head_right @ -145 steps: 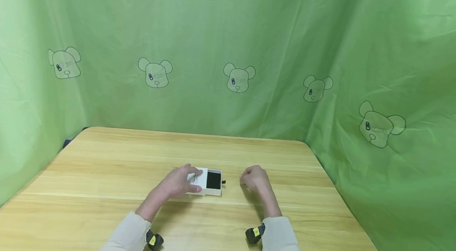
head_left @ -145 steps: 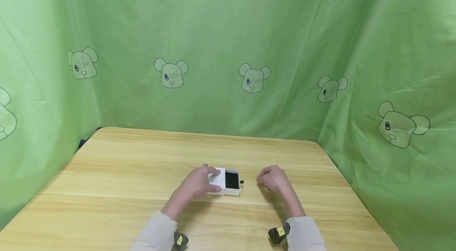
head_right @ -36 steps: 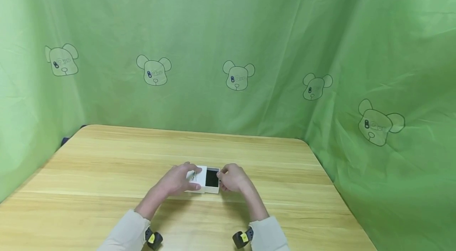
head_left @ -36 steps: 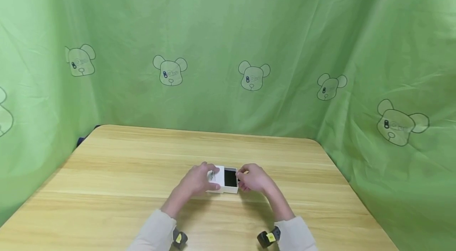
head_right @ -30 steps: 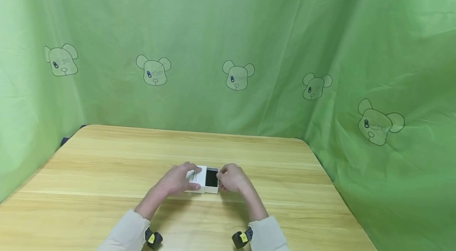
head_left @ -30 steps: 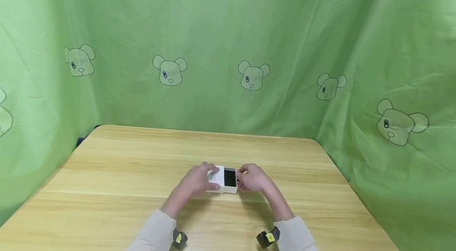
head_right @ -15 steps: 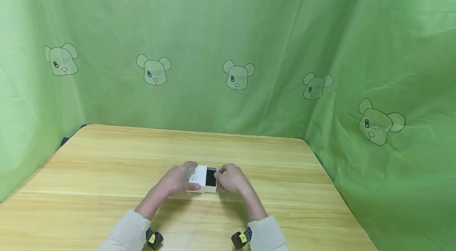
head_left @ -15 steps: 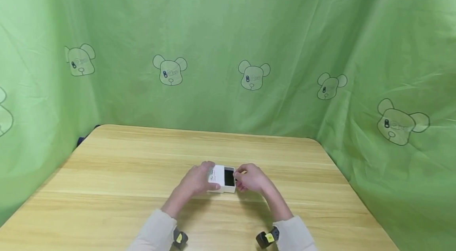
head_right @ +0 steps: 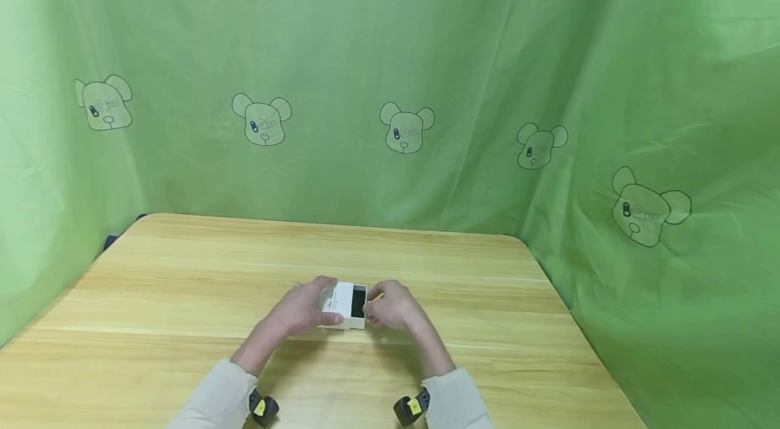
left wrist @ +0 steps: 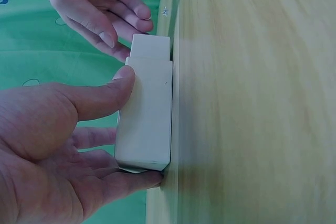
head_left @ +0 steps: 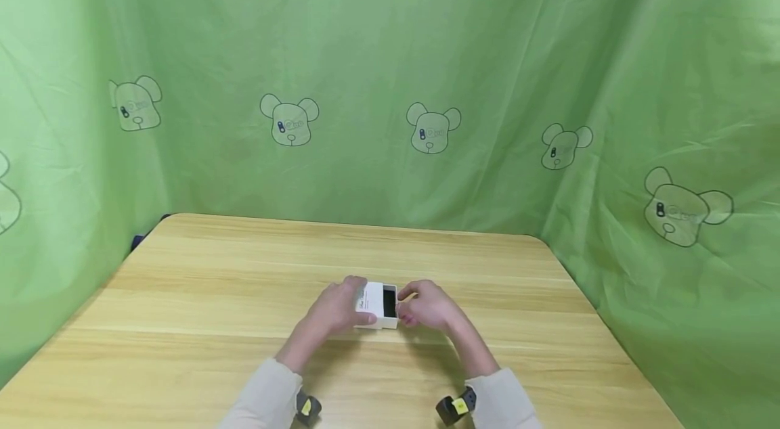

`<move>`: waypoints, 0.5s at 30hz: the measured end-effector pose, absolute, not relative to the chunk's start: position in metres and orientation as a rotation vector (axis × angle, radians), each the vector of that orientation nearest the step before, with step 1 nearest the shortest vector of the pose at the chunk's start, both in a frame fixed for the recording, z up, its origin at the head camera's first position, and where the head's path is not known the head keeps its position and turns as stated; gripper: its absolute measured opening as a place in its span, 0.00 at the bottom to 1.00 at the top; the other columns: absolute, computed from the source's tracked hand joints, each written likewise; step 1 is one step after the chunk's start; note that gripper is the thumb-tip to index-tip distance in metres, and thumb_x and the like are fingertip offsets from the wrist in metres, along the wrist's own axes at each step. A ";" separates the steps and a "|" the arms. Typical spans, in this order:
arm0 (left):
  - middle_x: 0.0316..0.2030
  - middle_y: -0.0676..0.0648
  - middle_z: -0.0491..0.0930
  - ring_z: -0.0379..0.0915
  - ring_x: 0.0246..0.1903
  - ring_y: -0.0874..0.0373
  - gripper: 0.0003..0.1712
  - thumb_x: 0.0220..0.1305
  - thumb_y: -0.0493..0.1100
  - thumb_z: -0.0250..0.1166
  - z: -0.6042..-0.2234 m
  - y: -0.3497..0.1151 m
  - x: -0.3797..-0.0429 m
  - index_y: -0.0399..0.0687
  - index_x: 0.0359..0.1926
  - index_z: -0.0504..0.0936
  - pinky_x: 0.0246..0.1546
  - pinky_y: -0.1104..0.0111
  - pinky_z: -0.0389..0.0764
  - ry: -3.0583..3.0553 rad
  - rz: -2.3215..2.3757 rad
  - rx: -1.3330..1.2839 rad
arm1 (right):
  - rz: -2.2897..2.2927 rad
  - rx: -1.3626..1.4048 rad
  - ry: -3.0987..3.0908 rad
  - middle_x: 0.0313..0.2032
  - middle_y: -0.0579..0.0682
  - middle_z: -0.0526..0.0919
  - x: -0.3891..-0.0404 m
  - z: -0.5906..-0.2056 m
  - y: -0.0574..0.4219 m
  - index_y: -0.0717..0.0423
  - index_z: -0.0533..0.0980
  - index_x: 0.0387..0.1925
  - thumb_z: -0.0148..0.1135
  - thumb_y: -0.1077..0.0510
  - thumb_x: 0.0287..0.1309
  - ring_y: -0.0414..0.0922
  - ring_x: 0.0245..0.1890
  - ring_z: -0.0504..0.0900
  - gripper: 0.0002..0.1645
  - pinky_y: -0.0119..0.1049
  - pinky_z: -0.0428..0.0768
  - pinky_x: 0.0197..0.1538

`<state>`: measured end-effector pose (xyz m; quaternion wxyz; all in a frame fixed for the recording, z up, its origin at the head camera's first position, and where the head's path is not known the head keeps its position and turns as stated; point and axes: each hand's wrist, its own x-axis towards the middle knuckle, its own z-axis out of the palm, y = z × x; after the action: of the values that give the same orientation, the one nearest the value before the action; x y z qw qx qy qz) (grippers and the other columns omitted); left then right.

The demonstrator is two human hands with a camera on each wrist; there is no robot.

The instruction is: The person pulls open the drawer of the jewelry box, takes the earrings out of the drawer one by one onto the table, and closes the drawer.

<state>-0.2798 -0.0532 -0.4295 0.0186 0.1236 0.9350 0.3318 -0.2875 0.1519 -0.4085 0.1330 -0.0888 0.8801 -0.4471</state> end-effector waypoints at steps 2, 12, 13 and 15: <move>0.54 0.38 0.81 0.77 0.45 0.46 0.46 0.52 0.49 0.79 -0.429 -0.054 -0.280 0.40 0.69 0.71 0.49 0.52 0.83 2.906 1.025 0.388 | -1.298 -0.265 2.547 0.32 0.61 0.86 -0.287 -0.409 0.151 0.76 0.76 0.52 0.63 0.70 0.54 0.50 0.31 0.87 0.22 0.43 0.89 0.39; 0.53 0.37 0.81 0.78 0.44 0.45 0.45 0.53 0.49 0.79 -0.428 -0.054 -0.279 0.39 0.69 0.71 0.48 0.51 0.84 2.904 1.030 0.395 | -1.326 -0.273 2.504 0.34 0.61 0.86 -0.287 -0.411 0.148 0.76 0.75 0.53 0.63 0.68 0.56 0.52 0.34 0.88 0.23 0.45 0.89 0.43; 0.54 0.36 0.81 0.78 0.46 0.44 0.45 0.53 0.50 0.79 -0.428 -0.054 -0.279 0.40 0.69 0.70 0.50 0.50 0.84 2.901 1.030 0.394 | -1.335 -0.275 2.495 0.34 0.61 0.86 -0.287 -0.411 0.148 0.76 0.75 0.53 0.64 0.68 0.56 0.52 0.34 0.88 0.23 0.45 0.89 0.43; 0.55 0.36 0.80 0.78 0.48 0.42 0.45 0.53 0.50 0.78 -0.428 -0.054 -0.279 0.40 0.69 0.70 0.51 0.48 0.83 2.897 1.031 0.393 | -1.355 -0.281 2.472 0.35 0.61 0.86 -0.287 -0.412 0.147 0.76 0.75 0.53 0.64 0.67 0.57 0.52 0.35 0.87 0.23 0.45 0.89 0.44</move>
<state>-0.2795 -0.0542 -0.4282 0.0207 0.1268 0.9343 0.3325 -0.2872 0.1469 -0.4118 0.1536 -0.0979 0.8623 -0.4726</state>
